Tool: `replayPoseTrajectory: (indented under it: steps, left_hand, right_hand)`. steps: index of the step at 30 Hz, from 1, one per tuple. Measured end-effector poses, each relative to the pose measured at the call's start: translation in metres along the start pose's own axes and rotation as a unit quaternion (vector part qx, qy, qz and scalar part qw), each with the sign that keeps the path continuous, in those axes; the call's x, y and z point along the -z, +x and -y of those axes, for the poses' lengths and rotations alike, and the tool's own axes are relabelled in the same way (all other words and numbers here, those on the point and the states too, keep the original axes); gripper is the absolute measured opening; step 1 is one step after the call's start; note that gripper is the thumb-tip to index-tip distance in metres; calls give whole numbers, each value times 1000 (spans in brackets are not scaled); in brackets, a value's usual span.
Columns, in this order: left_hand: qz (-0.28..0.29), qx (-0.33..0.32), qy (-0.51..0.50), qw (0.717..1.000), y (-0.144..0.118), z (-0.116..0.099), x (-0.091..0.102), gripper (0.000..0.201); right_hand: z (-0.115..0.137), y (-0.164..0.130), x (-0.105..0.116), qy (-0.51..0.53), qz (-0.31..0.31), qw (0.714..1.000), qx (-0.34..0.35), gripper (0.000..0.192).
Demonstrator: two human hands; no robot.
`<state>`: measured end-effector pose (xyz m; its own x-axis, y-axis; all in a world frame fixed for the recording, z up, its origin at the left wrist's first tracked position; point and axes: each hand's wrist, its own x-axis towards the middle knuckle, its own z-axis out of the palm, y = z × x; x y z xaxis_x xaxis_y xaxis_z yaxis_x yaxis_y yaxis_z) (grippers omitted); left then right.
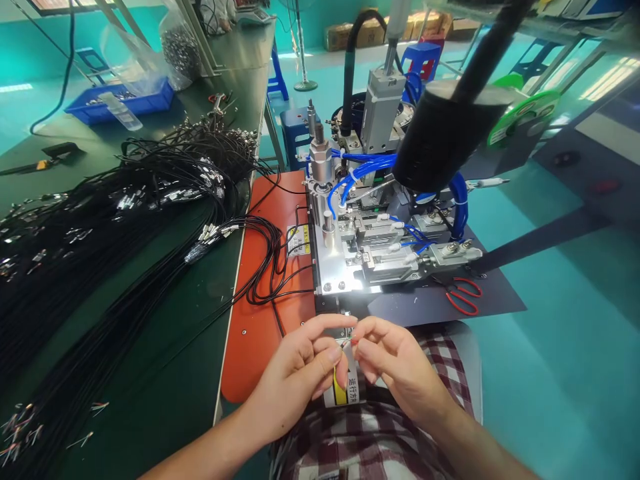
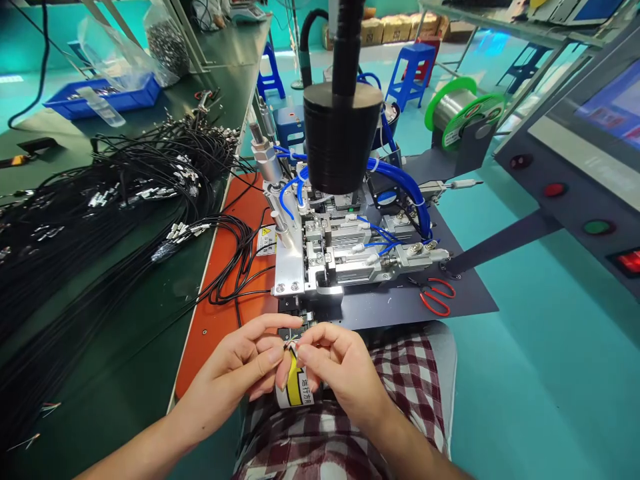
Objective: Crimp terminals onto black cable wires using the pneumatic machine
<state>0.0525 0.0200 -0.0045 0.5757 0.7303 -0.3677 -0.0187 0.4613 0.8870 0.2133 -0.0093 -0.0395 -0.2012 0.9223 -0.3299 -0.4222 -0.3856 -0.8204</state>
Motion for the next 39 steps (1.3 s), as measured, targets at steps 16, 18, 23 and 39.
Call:
replayPoseTrajectory:
  steps: [16, 18, 23, 39]
  left_hand:
    - [-94, 23, 44, 994, 1, 8, -10, 24]
    - [-105, 52, 41, 992, 2, 10, -9, 26]
    - [-113, 78, 35, 990, 5, 11, -6, 28]
    - [-109, 55, 45, 991, 7, 13, -7, 26]
  right_hand:
    - [-9, -14, -4, -274, -47, 957, 79, 18]
    - [-11, -13, -2, -276, -44, 958, 70, 17]
    - [-7, -10, 6, -275, -54, 959, 41, 15]
    - [3, -3, -3, -197, -91, 976, 17, 22]
